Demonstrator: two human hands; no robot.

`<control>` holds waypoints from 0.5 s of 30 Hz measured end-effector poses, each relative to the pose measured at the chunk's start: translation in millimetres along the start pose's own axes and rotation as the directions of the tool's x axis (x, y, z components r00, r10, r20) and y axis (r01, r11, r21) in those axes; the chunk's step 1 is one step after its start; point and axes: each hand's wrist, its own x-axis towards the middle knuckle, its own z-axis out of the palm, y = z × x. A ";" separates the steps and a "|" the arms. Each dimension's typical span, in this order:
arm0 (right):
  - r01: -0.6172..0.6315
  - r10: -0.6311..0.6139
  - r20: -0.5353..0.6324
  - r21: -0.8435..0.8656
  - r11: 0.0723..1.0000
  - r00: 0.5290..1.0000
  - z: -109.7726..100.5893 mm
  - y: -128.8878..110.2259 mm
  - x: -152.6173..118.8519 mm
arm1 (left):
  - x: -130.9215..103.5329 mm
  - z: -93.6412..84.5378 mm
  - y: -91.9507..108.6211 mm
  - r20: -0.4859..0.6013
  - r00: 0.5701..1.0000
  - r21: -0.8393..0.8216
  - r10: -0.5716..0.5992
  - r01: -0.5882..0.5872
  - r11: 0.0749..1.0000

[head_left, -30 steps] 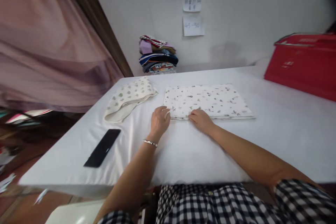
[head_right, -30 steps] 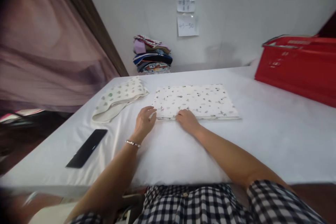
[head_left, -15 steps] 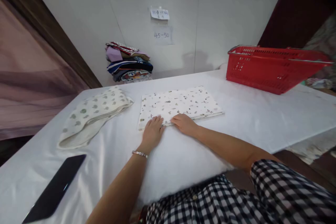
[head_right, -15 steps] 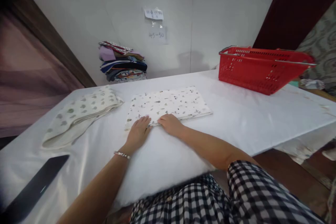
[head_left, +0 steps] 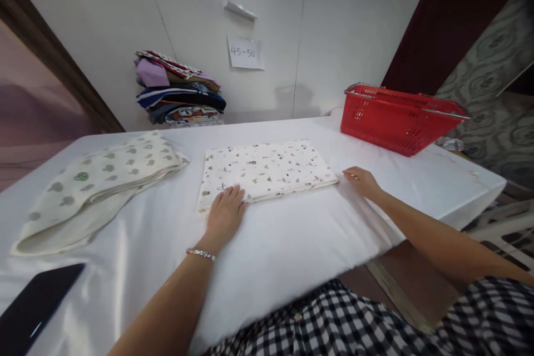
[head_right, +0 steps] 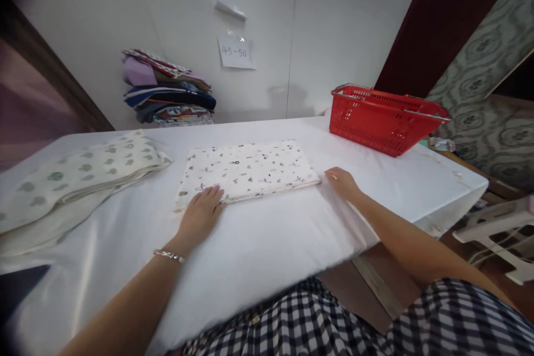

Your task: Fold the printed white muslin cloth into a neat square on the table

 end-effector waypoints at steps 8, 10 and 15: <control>-0.587 0.495 0.397 0.151 0.796 0.773 -4.3 -36.4 22.9 | -1.3 2.8 -1.3 -0.029 1.000 0.010 -0.005 0.005 1.000; -0.605 0.521 0.421 0.089 0.791 0.743 -6.5 -45.9 27.8 | -1.4 2.3 -1.6 -0.027 1.000 0.013 -0.004 0.005 1.000; -0.626 0.556 0.439 0.017 0.780 0.705 -10.3 -54.5 35.7 | -0.8 0.5 -2.1 0.000 1.000 0.013 -0.005 0.005 1.000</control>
